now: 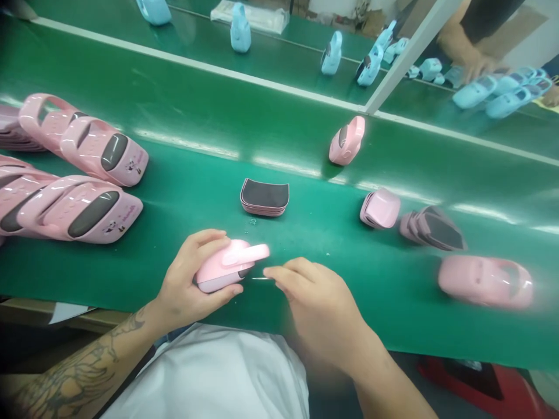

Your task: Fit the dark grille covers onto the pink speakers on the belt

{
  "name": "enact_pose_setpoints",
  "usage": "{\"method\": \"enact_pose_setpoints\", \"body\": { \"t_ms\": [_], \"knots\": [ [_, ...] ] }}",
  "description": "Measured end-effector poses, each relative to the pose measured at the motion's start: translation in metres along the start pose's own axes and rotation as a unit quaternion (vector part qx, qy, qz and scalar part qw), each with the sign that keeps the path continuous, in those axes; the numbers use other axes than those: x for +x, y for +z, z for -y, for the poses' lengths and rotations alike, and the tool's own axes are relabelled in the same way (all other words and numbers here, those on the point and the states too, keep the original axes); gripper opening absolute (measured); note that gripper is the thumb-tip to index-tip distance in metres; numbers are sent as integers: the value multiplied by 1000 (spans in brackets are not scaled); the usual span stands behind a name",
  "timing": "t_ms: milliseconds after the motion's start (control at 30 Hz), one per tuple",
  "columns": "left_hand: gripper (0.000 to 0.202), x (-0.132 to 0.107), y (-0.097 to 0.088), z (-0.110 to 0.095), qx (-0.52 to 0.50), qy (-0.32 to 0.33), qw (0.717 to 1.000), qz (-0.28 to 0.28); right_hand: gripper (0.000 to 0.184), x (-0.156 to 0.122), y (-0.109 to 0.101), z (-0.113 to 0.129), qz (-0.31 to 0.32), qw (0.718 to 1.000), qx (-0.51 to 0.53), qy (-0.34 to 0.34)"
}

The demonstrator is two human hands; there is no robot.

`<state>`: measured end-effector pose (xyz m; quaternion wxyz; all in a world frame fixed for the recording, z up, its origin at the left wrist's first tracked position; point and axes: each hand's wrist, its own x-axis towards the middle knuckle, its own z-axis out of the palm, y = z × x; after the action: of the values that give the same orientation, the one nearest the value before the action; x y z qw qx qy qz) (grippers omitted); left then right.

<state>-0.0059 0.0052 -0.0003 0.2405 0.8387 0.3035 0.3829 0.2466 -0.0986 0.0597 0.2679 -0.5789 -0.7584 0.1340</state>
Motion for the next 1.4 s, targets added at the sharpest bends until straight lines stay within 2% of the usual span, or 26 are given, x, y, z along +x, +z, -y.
{"method": "enact_pose_setpoints", "body": {
  "t_ms": [67,133,300,533,967,1200,1267,1400],
  "knots": [
    [68,1,1,-2,5,3,1000,-1,38,9,-2,17,9,990,-125,-68],
    [66,2,3,-4,11,0,1000,-5,38,15,-3,26,23,973,-205,-99],
    [57,7,10,-10,16,-12,1000,-14,35,17,-1,26,30,957,-272,-99],
    [50,10,12,-13,23,-10,1000,-17,44,17,2,28,28,950,-299,-87],
    [49,9,12,-15,30,-25,999,-16,42,21,4,27,36,946,-308,-97],
    [51,9,11,-13,50,21,998,-9,40,25,-2,53,42,923,-365,-113],
    [53,9,11,-12,58,34,998,-1,35,28,-5,61,52,913,-383,-133],
    [56,8,13,-7,46,86,995,2,18,36,-13,63,78,890,-391,-222]
  ]
}}
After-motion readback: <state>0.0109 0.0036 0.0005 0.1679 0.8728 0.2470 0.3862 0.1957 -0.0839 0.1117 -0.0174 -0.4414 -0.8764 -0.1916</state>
